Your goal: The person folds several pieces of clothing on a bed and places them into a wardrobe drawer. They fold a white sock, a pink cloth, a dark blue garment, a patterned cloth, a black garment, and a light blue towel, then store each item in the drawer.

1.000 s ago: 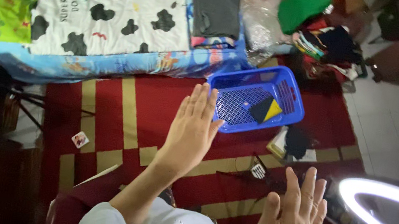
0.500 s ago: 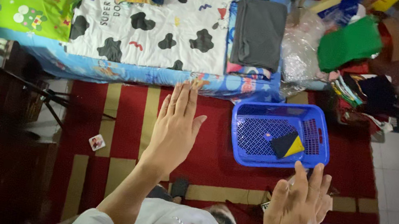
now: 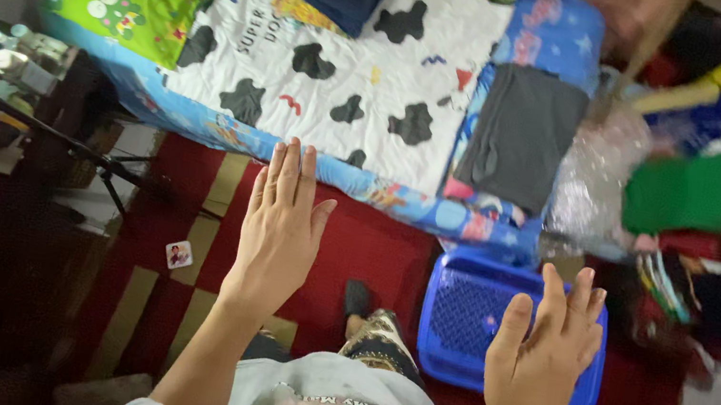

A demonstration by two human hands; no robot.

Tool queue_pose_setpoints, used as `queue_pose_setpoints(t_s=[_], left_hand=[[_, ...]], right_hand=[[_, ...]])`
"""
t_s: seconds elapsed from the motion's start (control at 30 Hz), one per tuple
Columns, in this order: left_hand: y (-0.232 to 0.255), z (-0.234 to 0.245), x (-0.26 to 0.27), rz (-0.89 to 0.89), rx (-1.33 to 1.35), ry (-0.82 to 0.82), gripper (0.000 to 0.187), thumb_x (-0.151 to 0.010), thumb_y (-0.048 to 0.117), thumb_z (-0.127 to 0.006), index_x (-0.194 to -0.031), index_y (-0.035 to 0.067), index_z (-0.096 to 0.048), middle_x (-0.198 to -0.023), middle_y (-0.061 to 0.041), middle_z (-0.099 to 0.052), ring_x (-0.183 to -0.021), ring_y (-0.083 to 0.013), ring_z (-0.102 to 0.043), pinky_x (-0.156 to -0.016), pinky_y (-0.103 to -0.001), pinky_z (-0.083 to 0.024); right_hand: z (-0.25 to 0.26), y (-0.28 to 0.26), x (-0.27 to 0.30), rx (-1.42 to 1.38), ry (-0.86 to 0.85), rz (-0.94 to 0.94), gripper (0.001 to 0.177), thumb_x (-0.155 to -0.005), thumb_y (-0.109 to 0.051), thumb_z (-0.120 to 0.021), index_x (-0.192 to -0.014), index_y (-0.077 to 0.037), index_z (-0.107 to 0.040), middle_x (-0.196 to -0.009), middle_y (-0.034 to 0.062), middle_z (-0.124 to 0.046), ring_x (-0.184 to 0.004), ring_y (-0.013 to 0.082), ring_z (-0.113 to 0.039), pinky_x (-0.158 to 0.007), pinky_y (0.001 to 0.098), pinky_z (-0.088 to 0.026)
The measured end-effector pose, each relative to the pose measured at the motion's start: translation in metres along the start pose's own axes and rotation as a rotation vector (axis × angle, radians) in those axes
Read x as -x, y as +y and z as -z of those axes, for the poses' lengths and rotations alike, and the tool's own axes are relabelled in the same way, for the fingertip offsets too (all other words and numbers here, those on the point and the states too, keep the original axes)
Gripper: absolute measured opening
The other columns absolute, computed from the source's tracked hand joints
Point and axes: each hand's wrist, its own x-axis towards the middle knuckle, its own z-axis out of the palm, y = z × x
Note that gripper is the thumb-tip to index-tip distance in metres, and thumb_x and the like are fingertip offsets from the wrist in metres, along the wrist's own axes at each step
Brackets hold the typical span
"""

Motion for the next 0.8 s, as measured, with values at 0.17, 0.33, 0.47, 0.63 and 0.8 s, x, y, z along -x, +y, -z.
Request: queue_pose_setpoints(t_s=[0.17, 0.33, 0.47, 0.63, 0.8], left_hand=[[-0.004, 0.0, -0.072, 0.091, -0.037, 0.036, 0.065, -0.106, 0.031, -0.053, -0.155, -0.007, -0.033, -0.16, -0.028, -0.034, -0.152, -0.0415, -0.03, -0.121, -0.052, -0.03], [-0.025, -0.009, -0.113, 0.162, -0.058, 0.049, 0.065, -0.106, 0.03, -0.052, -0.155, -0.008, -0.032, -0.161, -0.03, -0.032, -0.151, -0.0446, -0.028, -0.12, -0.053, -0.029], [-0.051, -0.018, -0.143, 0.206, -0.066, 0.041, 0.065, -0.106, 0.028, -0.053, -0.155, -0.009, -0.032, -0.161, -0.03, -0.032, -0.152, -0.0447, -0.028, -0.122, -0.053, -0.029], [-0.103, -0.035, -0.199, 0.188, -0.084, 0.015, 0.066, -0.105, 0.027, -0.055, -0.156, -0.009, -0.031, -0.162, -0.03, -0.032, -0.153, -0.0438, -0.028, -0.123, -0.052, -0.028], [-0.167, -0.044, -0.291, 0.119, -0.04, 0.038, 0.069, -0.104, 0.027, -0.057, -0.156, -0.01, -0.03, -0.162, -0.03, -0.033, -0.153, -0.0435, -0.028, -0.123, -0.052, -0.028]], right_hand=[[-0.03, -0.003, -0.102, -0.015, -0.085, 0.057, 0.051, -0.107, -0.033, -0.045, -0.148, -0.002, -0.05, -0.159, 0.0322, -0.038, -0.15, 0.0533, -0.028, -0.119, 0.0644, -0.019], [-0.067, -0.018, -0.175, -0.018, -0.13, 0.141, 0.049, -0.109, -0.031, -0.046, -0.149, -0.002, -0.049, -0.162, 0.0312, -0.035, -0.151, 0.0531, -0.028, -0.121, 0.0641, -0.021], [-0.095, -0.034, -0.218, -0.025, -0.154, 0.161, 0.048, -0.11, -0.031, -0.047, -0.149, -0.003, -0.049, -0.163, 0.0293, -0.035, -0.151, 0.0524, -0.028, -0.121, 0.0646, -0.023], [-0.136, -0.06, -0.265, -0.021, -0.156, 0.188, 0.052, -0.109, -0.031, -0.05, -0.152, -0.003, -0.046, -0.165, 0.0295, -0.032, -0.153, 0.0533, -0.025, -0.12, 0.0705, -0.019], [-0.18, -0.102, -0.323, -0.006, -0.088, 0.208, 0.052, -0.11, -0.033, -0.052, -0.152, -0.004, -0.046, -0.167, 0.0275, -0.03, -0.156, 0.0524, -0.024, -0.122, 0.0724, -0.018]])
